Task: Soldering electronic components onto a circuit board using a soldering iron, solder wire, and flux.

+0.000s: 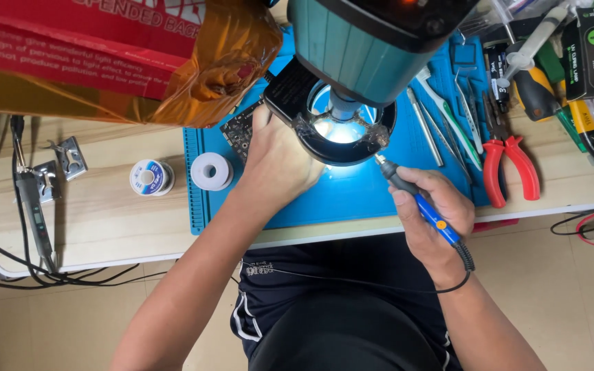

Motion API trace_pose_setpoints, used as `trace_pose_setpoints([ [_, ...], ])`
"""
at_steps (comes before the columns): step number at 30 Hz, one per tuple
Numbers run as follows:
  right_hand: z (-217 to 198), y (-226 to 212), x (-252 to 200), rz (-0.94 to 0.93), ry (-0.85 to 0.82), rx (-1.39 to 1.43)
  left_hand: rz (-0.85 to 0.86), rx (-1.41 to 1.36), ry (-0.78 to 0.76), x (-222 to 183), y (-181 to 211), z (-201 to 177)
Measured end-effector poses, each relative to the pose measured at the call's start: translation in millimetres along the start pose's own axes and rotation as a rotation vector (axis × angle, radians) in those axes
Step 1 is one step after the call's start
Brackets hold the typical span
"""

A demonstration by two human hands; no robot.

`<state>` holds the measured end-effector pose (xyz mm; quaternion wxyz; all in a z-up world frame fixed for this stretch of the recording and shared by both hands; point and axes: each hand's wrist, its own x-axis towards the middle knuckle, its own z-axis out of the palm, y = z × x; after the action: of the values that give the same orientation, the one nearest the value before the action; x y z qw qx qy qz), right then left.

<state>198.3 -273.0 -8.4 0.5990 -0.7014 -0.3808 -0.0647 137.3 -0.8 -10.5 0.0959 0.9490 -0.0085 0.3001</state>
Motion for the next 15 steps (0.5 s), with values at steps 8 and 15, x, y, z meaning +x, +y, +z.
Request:
trace_pose_setpoints([
  [8,-1,-14,9,0.064,-0.008,-0.134,0.069,0.118,0.008,-6,15,-2],
  [15,1,-16,1,0.103,-0.03,-0.159,0.043,0.121,-0.095,3,17,-14],
])
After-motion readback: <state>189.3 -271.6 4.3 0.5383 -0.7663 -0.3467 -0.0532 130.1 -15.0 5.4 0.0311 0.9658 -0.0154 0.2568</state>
